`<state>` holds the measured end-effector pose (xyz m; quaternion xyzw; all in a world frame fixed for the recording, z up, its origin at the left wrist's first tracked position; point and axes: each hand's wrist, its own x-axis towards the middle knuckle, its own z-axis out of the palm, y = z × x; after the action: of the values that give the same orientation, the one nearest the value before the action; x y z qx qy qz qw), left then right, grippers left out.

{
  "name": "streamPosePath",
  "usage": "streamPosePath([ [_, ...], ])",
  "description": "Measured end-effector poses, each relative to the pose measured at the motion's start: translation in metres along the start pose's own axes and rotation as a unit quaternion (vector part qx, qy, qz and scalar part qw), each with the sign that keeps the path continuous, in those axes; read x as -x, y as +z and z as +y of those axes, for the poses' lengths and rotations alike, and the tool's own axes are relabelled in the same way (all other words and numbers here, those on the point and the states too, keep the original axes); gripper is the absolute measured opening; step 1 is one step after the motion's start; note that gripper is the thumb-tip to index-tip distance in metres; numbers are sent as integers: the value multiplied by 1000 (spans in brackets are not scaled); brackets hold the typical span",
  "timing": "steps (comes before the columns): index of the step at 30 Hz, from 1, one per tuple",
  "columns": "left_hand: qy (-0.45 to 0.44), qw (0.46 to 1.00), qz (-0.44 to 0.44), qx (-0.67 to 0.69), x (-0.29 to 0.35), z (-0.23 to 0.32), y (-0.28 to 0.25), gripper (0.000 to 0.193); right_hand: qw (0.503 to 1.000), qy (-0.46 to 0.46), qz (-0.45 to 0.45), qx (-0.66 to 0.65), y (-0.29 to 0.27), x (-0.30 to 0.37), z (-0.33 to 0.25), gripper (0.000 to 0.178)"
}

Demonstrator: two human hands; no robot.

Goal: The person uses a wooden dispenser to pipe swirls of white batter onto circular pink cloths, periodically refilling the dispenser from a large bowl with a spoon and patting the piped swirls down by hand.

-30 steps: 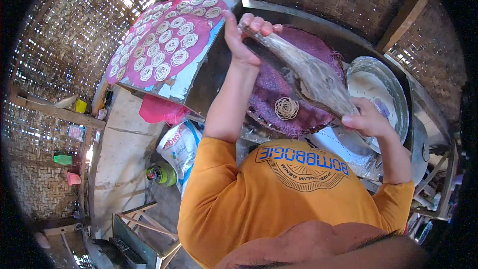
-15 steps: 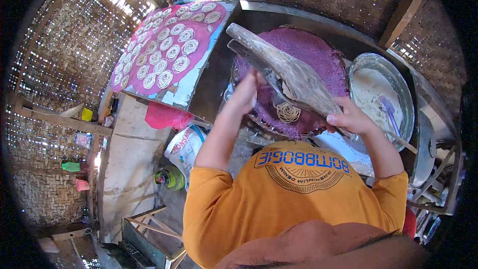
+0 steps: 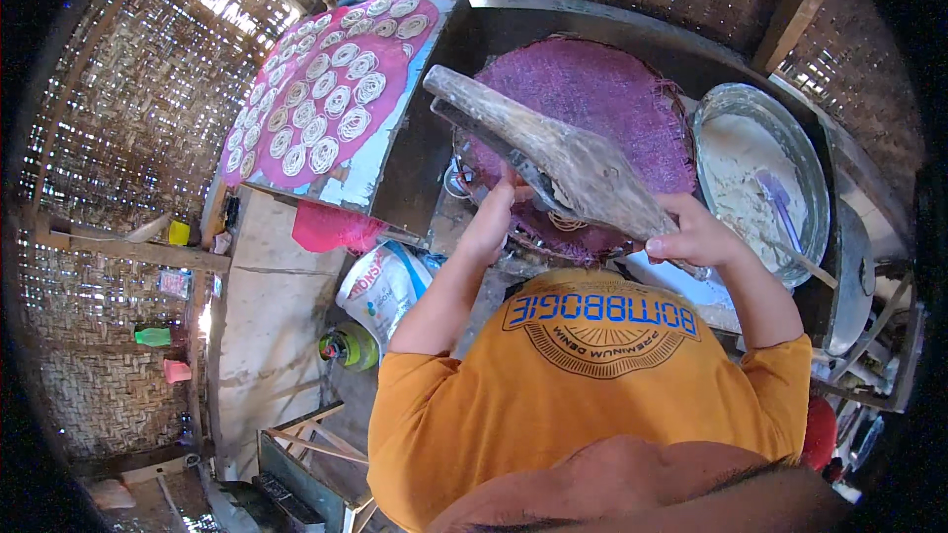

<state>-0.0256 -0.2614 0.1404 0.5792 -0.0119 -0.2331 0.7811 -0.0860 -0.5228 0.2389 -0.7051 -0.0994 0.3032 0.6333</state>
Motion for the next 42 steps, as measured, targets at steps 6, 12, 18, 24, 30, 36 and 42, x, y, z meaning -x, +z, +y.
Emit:
streamPosePath([
  [6,-34,991,12,-126,2,-18,-9,57,999,-19,20,-27,0,4,2,51],
  [12,218,749,-11,-626,33,-5,24,45,998,-35,43,-15,-7,10,-2,52],
  [18,300,681,-65,-664,31,7,31,44,994,-57,81,-35,-11,17,-7,52],
  [24,286,953,82,54,-18,96,16,79,995,-81,48,-41,-9,6,-17,53],
  [30,297,790,-406,351,-57,174,0,85,986,-31,-127,-101,-17,-24,-24,51],
  [36,267,807,-328,413,-105,146,-30,67,993,66,-89,-49,-36,-51,-31,46],
  [42,276,806,-216,477,-123,122,-63,57,994,73,-23,83,-30,-91,-29,42],
])
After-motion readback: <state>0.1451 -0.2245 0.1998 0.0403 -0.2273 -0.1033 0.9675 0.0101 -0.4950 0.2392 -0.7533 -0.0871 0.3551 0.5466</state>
